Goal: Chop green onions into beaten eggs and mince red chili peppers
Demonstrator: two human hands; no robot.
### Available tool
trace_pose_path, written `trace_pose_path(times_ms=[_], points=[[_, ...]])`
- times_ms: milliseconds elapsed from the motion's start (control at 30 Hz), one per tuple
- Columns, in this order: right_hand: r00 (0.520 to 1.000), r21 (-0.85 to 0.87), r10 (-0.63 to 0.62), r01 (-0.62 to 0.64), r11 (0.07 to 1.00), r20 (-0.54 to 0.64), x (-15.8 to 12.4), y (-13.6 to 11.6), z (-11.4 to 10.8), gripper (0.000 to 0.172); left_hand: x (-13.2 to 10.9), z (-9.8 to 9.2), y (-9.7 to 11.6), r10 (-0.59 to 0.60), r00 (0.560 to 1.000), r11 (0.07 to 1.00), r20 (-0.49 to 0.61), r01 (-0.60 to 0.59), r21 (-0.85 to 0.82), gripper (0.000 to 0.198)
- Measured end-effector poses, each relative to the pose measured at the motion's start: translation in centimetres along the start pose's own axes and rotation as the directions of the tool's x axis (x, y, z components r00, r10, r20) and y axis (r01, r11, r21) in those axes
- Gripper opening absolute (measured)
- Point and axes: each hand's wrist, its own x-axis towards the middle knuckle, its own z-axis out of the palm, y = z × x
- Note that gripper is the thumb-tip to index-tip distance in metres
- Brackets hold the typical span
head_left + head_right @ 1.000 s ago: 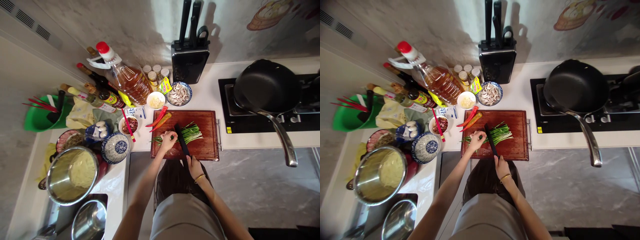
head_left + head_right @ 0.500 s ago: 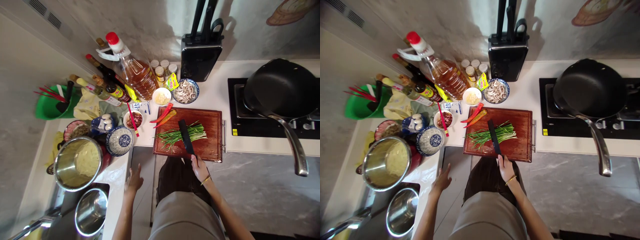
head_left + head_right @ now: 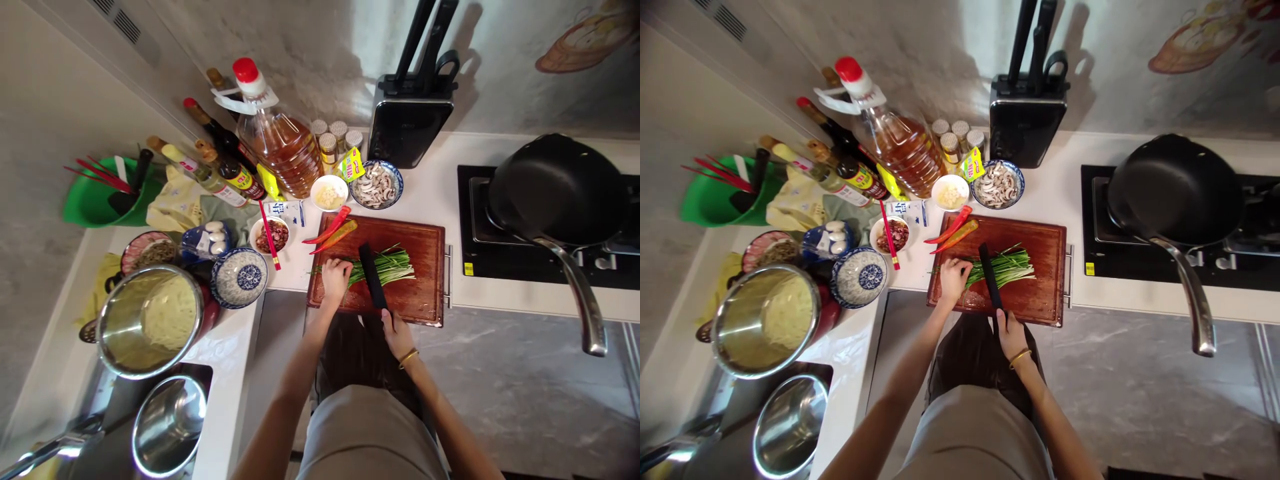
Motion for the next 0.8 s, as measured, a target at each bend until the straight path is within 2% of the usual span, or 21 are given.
trace_pose_path(times_ms=[100, 267, 333, 400, 467, 533, 667, 800], points=[[1.000, -0.002, 0.010, -0.010, 1.000, -0.002, 0.2, -0.1, 0.1, 0.047, -0.5, -0.4, -0.9, -0.059, 0.996, 0.996, -0.064, 0.055, -0.069, 0.020], [0.998, 0.002, 0.057, -0.057, 0.998, 0.024, 0.3, -0.1, 0.0, 0.048, -0.9, -2.4, -2.7, -0.204, 0.966, 0.969, -0.156, 0.177, -0.172, 0.025], [0.998, 0.000, 0.048, -0.048, 0.999, 0.033, 0.2, -0.1, 0.0, 0.049, -0.9, -3.0, -2.7, -0.155, 0.978, 0.982, -0.138, 0.138, -0.127, 0.028], [0.999, -0.030, 0.019, -0.018, 0.999, 0.029, -0.2, -0.4, 0.0, 0.050, -0.7, -3.0, -2.2, -0.018, 0.996, 0.998, -0.083, 0.012, -0.063, 0.030], [1.000, -0.104, -0.005, 0.007, 0.995, 0.023, -0.7, -0.9, 0.1, 0.052, -0.7, -2.4, -1.3, 0.137, 0.991, 0.990, -0.005, -0.137, -0.013, 0.040], [1.000, -0.207, 0.007, -0.002, 0.978, 0.025, -1.1, -1.7, 0.3, 0.050, -0.8, -1.5, -0.6, 0.222, 0.974, 0.974, 0.049, -0.224, 0.034, 0.050], [0.993, -0.390, 0.105, -0.075, 0.918, 0.057, -1.3, -3.5, 0.9, 0.040, -1.9, 0.1, -0.2, 0.233, 0.969, 0.965, 0.084, -0.241, 0.099, 0.060], [0.988, -0.470, 0.137, -0.092, 0.878, 0.064, -1.0, -4.5, 1.3, 0.036, -2.6, 0.5, -1.0, 0.271, 0.954, 0.953, 0.126, -0.284, 0.102, 0.062]])
